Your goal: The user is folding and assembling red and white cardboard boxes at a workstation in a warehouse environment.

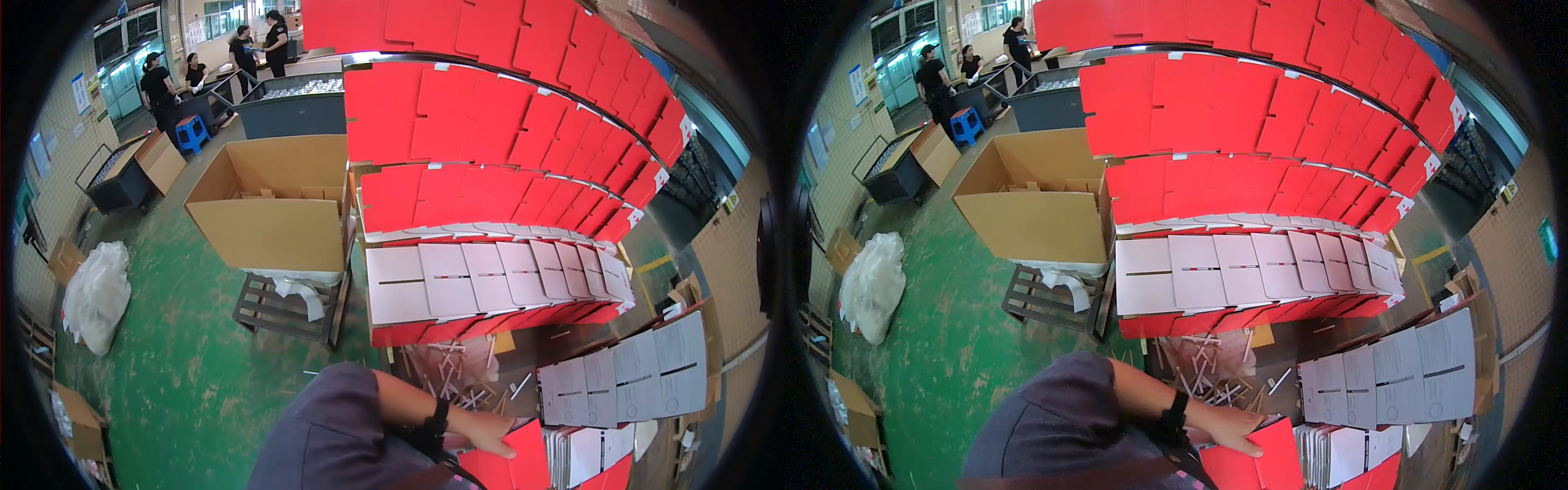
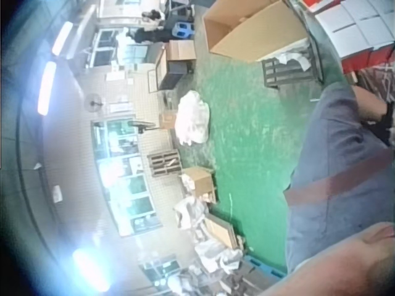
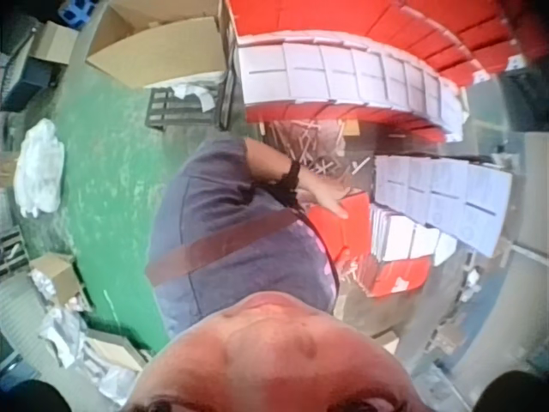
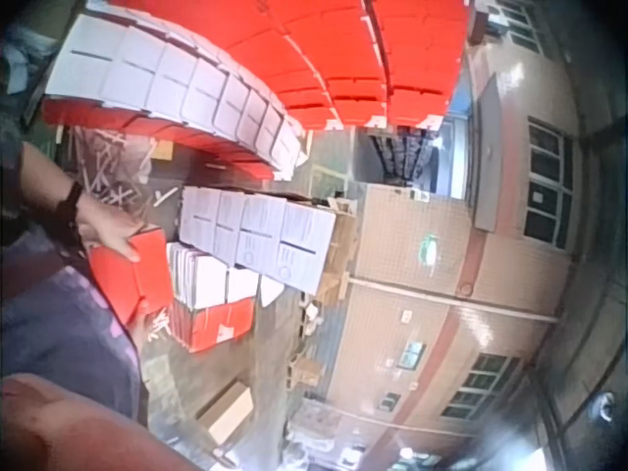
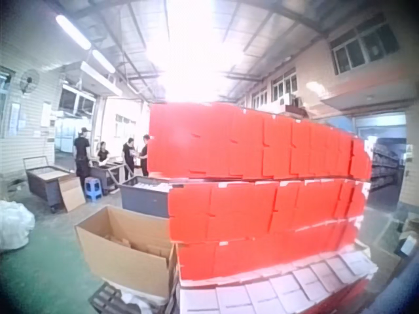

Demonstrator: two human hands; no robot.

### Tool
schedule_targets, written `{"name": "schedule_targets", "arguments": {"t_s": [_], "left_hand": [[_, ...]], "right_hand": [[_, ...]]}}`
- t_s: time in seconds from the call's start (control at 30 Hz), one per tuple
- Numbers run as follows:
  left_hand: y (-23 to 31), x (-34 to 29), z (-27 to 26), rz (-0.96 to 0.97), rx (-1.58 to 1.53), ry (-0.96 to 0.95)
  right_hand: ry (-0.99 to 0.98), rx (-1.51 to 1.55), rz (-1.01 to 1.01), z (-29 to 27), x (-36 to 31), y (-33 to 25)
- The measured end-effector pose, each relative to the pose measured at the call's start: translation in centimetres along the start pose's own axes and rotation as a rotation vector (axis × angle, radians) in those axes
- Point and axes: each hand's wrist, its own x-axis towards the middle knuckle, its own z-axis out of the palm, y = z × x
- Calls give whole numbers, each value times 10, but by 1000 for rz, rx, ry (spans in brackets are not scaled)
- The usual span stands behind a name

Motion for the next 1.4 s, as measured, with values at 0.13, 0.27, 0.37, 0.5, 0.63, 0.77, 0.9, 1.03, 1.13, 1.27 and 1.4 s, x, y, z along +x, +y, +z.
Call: {"name": "schedule_targets", "arguments": {"t_s": [0.13,0.27,0.37,0.5,0.63,0.77,0.9,1.03,1.13,1.27,1.4], "left_hand": [[13,5,-15,-71,63,-272],[59,-42,-42,140,161,-158],[53,-61,-45,477,132,-19],[13,-55,-31,553,-404,-75],[-12,-56,3,674,-781,-140],[-18,-50,0,624,-688,-43],[-38,-44,37,617,-87,346],[-27,-57,22,400,90,67],[-24,-50,3,489,304,-23],[-1,-30,-16,452,815,-64],[19,-3,-13,457,1145,-147]], "right_hand": [[71,-60,-99,12,5,12],[155,-101,-153,22,-2,24],[204,-130,-200,27,1,30],[284,-156,-248,36,-3,37],[348,-149,-287,45,-1,46],[407,-153,-304,51,-1,51],[454,-141,-331,56,0,57],[517,-126,-327,61,-8,68],[543,-97,-369,64,-7,77],[518,-155,-372,55,-7,80],[352,-380,-351,36,1,61]]}}
